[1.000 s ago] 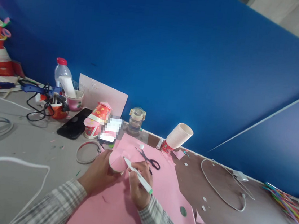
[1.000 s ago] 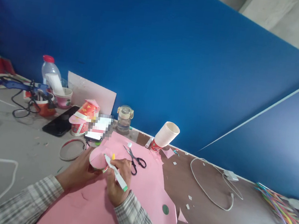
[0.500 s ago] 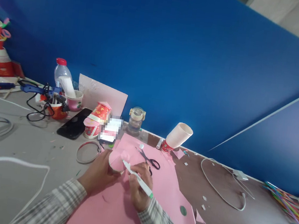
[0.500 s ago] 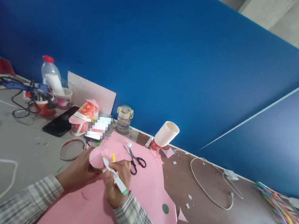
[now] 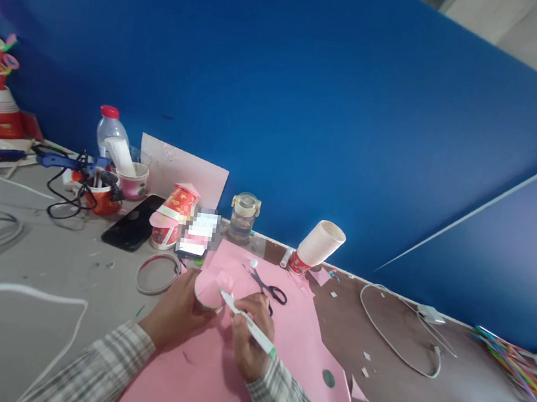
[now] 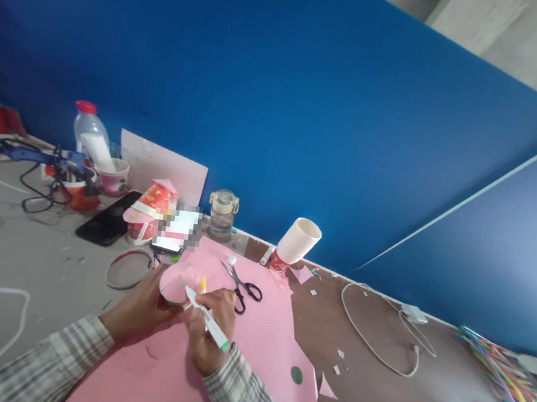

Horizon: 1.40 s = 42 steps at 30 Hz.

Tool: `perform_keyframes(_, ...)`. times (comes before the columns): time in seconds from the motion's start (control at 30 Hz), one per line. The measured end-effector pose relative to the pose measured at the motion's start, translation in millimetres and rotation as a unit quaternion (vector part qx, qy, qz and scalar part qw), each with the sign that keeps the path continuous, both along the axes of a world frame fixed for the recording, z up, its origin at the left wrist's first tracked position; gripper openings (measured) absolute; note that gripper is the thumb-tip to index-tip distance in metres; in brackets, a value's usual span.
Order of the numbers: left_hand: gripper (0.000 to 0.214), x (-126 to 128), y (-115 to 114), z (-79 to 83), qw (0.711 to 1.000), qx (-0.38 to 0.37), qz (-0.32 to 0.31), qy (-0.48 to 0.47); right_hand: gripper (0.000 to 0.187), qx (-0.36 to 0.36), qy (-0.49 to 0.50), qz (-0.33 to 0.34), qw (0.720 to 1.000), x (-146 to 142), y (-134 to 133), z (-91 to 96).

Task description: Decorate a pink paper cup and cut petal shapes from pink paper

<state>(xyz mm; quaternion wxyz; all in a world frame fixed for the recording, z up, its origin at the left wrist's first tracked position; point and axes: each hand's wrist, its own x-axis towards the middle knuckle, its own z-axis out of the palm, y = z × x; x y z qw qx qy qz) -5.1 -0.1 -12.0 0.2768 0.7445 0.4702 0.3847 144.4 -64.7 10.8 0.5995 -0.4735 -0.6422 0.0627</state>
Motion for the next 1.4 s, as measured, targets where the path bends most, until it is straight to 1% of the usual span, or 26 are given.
perform_keyframes(0.1,0.046,-0.5,0.3,0.7,1.0,0.003,-0.012,0.001,0.011,0.002,0.004,0.004,1.0,-0.3,-0.3,-1.0)
perform_keyframes(0.33,0.042,-1.1,0.7,-0.2,1.0,0.008,-0.016,0.006,0.011,0.004,0.014,0.023,1.0,0.6,-1.7,-4.9)
perform_keyframes(0.47,0.041,-1.8,2.4,-3.0,0.999,0.018,-0.019,0.03,0.013,0.014,0.006,0.053,0.998,-1.9,-4.7,0.6)
perform_keyframes(0.6,0.045,-2.8,4.0,-5.7,0.999,0.032,-0.027,0.032,0.013,0.054,-0.04,0.072,0.995,-5.8,-6.5,6.2)
perform_keyframes(0.73,0.042,-3.0,3.7,-5.6,0.999,0.029,-0.032,0.031,0.012,0.07,-0.055,0.06,0.994,-6.4,-5.4,5.6)
perform_keyframes(0.83,0.042,-2.7,2.7,-3.5,0.999,0.018,-0.031,0.03,0.013,0.065,-0.053,0.043,0.996,-5.6,-3.7,3.5)
perform_keyframes(0.97,0.044,-2.5,1.5,-0.3,0.999,0.027,-0.032,0.031,0.014,0.056,-0.043,0.02,0.997,-5.2,-1.5,1.2)
perform_keyframes(1.13,0.046,-3.2,2.3,-1.4,0.999,0.02,-0.034,0.028,0.013,0.04,-0.048,0.017,0.998,-5.2,0.5,-1.0)
perform_keyframes(1.3,0.049,-3.3,2.6,-1.7,0.999,0.029,-0.034,0.031,0.014,0.039,-0.044,0.029,0.998,-5.2,2.7,-3.8)
perform_keyframes(1.4,0.048,-2.9,1.9,-0.5,0.999,0.021,-0.037,0.027,0.014,0.035,-0.046,0.03,0.998,-5.3,3.6,-4.9)
